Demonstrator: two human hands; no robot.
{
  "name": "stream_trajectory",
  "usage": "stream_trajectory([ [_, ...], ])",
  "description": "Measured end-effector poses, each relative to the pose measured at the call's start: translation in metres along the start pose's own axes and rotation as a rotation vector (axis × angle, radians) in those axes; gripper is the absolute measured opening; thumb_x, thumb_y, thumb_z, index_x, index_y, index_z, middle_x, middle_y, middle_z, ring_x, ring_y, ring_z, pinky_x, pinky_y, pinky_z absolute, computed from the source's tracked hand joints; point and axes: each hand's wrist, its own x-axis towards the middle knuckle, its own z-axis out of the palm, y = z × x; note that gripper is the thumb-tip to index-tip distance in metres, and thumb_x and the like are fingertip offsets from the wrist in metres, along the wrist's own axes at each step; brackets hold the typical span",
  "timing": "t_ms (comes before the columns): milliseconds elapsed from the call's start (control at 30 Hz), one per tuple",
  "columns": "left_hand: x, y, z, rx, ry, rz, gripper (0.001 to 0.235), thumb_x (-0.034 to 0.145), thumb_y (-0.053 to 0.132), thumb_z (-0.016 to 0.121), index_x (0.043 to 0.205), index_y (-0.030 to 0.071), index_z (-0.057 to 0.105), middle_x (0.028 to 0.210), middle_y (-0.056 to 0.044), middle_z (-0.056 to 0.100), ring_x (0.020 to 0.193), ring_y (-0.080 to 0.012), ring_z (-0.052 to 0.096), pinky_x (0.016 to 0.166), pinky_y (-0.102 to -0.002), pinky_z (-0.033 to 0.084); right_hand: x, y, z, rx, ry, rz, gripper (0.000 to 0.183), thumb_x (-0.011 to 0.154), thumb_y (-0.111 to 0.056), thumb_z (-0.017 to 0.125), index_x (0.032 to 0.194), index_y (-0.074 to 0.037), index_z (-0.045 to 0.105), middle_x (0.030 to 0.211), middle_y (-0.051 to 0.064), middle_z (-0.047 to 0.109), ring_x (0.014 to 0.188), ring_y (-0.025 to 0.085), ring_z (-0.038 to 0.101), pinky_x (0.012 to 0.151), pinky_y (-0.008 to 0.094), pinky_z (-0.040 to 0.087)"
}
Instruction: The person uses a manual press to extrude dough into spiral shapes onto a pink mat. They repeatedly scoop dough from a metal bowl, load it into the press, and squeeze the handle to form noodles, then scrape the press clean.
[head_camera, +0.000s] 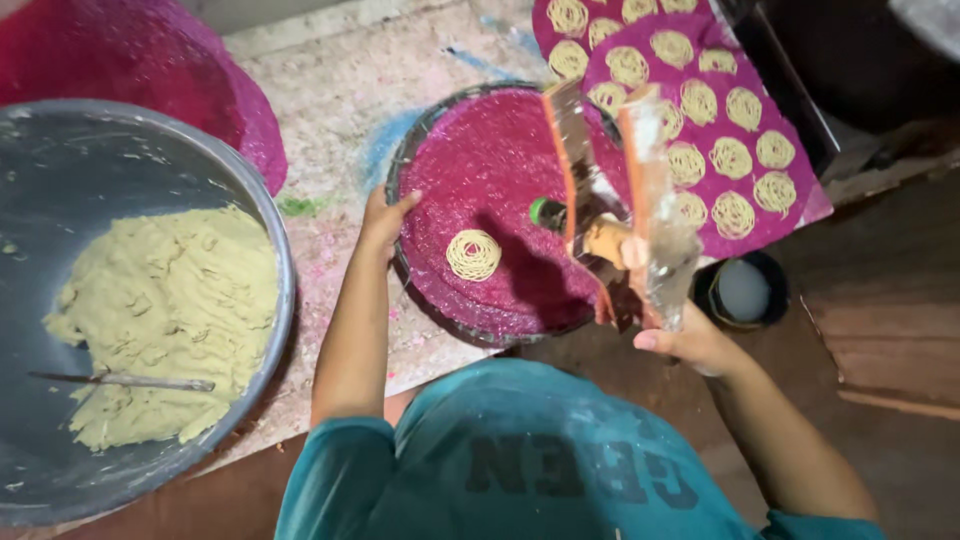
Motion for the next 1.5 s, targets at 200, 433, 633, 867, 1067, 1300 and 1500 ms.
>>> stream_trajectory([
  [200, -0.098, -0.031, 0.021, 0.220, 0.368, 0.131, 0.072, 0.091, 0.019, 0.080, 0.146, -0.006, 0.041, 0.144, -0.025, 0.051, 0.133, -0.0331, 0.049, 0.113, -0.042, 0.035, 0.013, -0.016, 0.012, 0.027, 0.071, 0.002, 0.096, 0.083, -0.037, 0.073, 0.159, -0.001, 0.025, 0.142, 0.010, 0.047, 0.129, 0.025, 0.051, 0.109, 0.042, 0.041],
  [433, -0.143, 0.059, 0.024, 0.027, 0.343, 0.632, 0.083, 0.098, 0.028, 0.075, 0.159, -0.002, 0.027, 0.159, -0.023, 0.029, 0.147, -0.0354, 0.039, 0.124, -0.045, 0.038, 0.063, -0.017, 0.017, 0.188, -0.224, 0.183, 0.088, 0.095, -0.062, 0.053, 0.152, 0.004, 0.040, 0.130, 0.016, 0.061, 0.116, 0.027, 0.061, 0.100, 0.042, 0.048],
  [633, -0.111, 0.158, 0.035, -1.159, -1.002, 0.212, 0.082, 0.096, 0.056, 0.060, 0.157, 0.008, 0.033, 0.162, -0.019, 0.041, 0.157, -0.0361, 0.036, 0.128, -0.048, 0.032, 0.089, -0.027, 0.043, 0.212, -0.418, 0.632, 0.080, 0.100, -0.065, 0.032, 0.143, 0.001, 0.048, 0.121, 0.019, 0.070, 0.113, 0.029, 0.068, 0.103, 0.043, 0.052],
  [867, -0.078, 0.152, 0.070, -1.261, -0.914, 0.342, 0.033, 0.091, 0.024, 0.056, 0.121, 0.010, 0.053, 0.109, -0.005, 0.054, 0.113, -0.0209, 0.055, 0.116, -0.040, 0.041, 0.114, -0.081, 0.014, -0.116, -0.381, 0.655, 0.076, 0.100, -0.059, 0.026, 0.135, -0.001, 0.059, 0.117, 0.015, 0.072, 0.110, 0.025, 0.067, 0.097, 0.042, 0.050],
  [1067, -0.041, 0.126, 0.055, -1.421, -0.865, 0.341, 0.020, 0.094, 0.031, 0.048, 0.108, 0.016, 0.049, 0.105, -0.002, 0.054, 0.108, -0.0203, 0.055, 0.109, -0.040, 0.043, 0.142, -0.045, 0.030, -0.332, -0.245, 0.615, 0.078, 0.100, -0.062, 0.028, 0.104, 0.001, 0.074, 0.093, 0.011, 0.077, 0.088, 0.022, 0.071, 0.085, 0.038, 0.056],
  [1300, -0.042, 0.113, 0.063, -1.442, -0.815, 0.320, 0.018, 0.096, 0.033, 0.044, 0.106, 0.018, 0.049, 0.103, -0.002, 0.053, 0.106, -0.0202, 0.054, 0.107, -0.041, 0.044, 0.141, -0.054, 0.034, -0.458, -0.162, 0.654, 0.077, 0.099, -0.062, 0.031, 0.096, -0.001, 0.077, 0.082, 0.009, 0.077, 0.079, 0.018, 0.071, 0.076, 0.034, 0.056],
  [1500, -0.023, 0.138, 0.054, -1.423, -0.905, 0.455, 0.022, 0.100, 0.032, 0.042, 0.108, 0.015, 0.053, 0.099, -0.002, 0.055, 0.103, -0.0193, 0.056, 0.106, -0.040, 0.050, 0.162, -0.068, 0.047, -0.628, -0.080, 0.587, 0.067, 0.101, -0.060, 0.036, 0.093, -0.003, 0.070, 0.074, 0.009, 0.063, 0.068, 0.020, 0.057, 0.062, 0.039, 0.047],
])
